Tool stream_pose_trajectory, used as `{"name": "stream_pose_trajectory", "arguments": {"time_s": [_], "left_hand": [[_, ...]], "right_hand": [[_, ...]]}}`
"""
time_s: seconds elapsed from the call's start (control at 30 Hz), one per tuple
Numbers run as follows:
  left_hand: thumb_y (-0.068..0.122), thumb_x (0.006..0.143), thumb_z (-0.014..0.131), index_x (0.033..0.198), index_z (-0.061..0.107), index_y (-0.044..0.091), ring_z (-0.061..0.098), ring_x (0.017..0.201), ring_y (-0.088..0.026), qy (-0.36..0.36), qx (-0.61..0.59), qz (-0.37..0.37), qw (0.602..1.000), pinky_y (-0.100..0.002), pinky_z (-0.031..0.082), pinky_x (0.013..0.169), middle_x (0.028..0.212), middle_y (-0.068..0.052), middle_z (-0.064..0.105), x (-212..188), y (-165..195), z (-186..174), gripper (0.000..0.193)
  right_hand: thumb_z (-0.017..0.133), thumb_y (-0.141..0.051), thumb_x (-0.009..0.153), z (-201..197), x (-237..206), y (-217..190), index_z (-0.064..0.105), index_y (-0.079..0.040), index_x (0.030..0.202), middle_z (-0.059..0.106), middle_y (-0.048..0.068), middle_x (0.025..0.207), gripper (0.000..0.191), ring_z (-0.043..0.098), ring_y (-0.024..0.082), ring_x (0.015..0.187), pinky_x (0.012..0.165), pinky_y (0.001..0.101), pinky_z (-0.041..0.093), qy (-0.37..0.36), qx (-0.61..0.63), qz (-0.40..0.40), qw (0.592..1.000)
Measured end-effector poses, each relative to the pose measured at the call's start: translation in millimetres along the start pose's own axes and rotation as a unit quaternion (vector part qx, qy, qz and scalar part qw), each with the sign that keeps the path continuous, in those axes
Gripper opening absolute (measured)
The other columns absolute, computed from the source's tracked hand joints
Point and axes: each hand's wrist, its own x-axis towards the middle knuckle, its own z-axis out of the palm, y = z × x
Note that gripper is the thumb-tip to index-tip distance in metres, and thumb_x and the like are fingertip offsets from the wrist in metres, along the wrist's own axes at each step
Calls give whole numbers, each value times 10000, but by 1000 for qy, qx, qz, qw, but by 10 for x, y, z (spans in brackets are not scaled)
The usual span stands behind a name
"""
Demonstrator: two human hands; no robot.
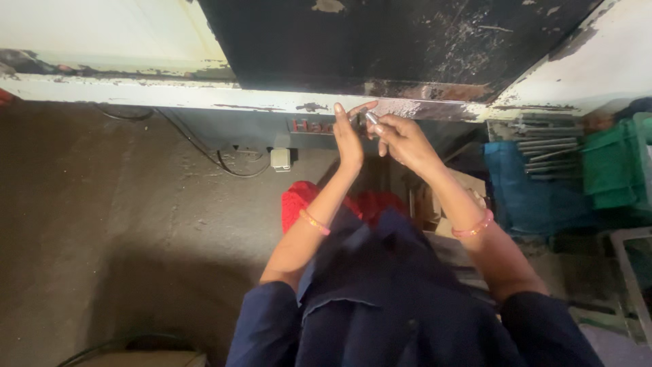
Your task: The person repeatedly opens a machine door, places a metal rod into a slot, closes the door, and presses a button on the control panel. They then retrieve the rod and place it into a green bin. This cycle is performed multiple times.
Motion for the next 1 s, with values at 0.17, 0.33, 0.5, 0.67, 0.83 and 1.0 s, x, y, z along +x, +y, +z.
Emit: {"name": "stream_pose_trajectory", "arguments": {"time_s": [0.17, 0.33, 0.5, 0.67, 0.83, 1.0], "left_hand": [[542, 1112, 145, 1142, 752, -22, 621, 705, -125, -24, 17, 48, 998, -267, 547, 688, 767, -45, 681, -96, 191, 85, 828], [481, 1146, 173, 1122, 766, -38, 592, 725, -124, -12, 19, 103, 994, -256, 494, 699, 814, -53, 674, -97, 278, 112, 788], [479, 1142, 166, 1069, 782, -28, 567, 675, -113, -8, 61, 102, 993, -251, 462, 651, 763, -39, 673, -57, 270, 129, 800], [448, 1117, 224, 1027, 802, -17, 582, 671, -133, -23, 112, 109, 987, -272, 471, 646, 749, -51, 702, -111, -23, 301, 748], [512, 1154, 207, 943, 789, -28, 558, 613, -128, -89, 92, 40, 991, -255, 419, 602, 701, -50, 658, -152, -649, 699, 822], [649, 1060, 208, 958, 774, -14, 560, 478, -115, -136, 107, -173, 970, -225, 419, 407, 649, -67, 657, -334, -1250, 945, 878]], "right_hand": [[554, -153, 1060, 105, 45, -14, 674, 3, 1084, 603, 27, 673, 198, 543, 82, 620, 592, 275, 450, 60, -124, -108, 984], [575, -101, 1013, 222, 14, -25, 633, 14, 1261, 657, 209, 788, 279, 647, 322, 731, 676, 419, 525, 99, -206, -141, 963], [547, -121, 981, 225, 3, 86, 539, -50, 1426, 701, 290, 979, 450, 675, 471, 942, 796, 521, 529, 121, -266, -84, 953], [566, -171, 986, -21, -24, 464, 627, -29, 1347, 712, 279, 1010, 393, 715, 455, 904, 775, 495, 553, 140, -248, -78, 955], [583, -264, 1157, -653, -656, 758, 602, 55, 1211, 441, -49, 702, 324, 378, 41, 479, 389, 223, 293, 42, 299, 16, 953], [556, -330, 1047, -1810, -2269, 651, 639, -16, 1231, 458, -42, 728, 373, 368, 41, 492, 396, 218, 271, 157, 394, -100, 900]]}}
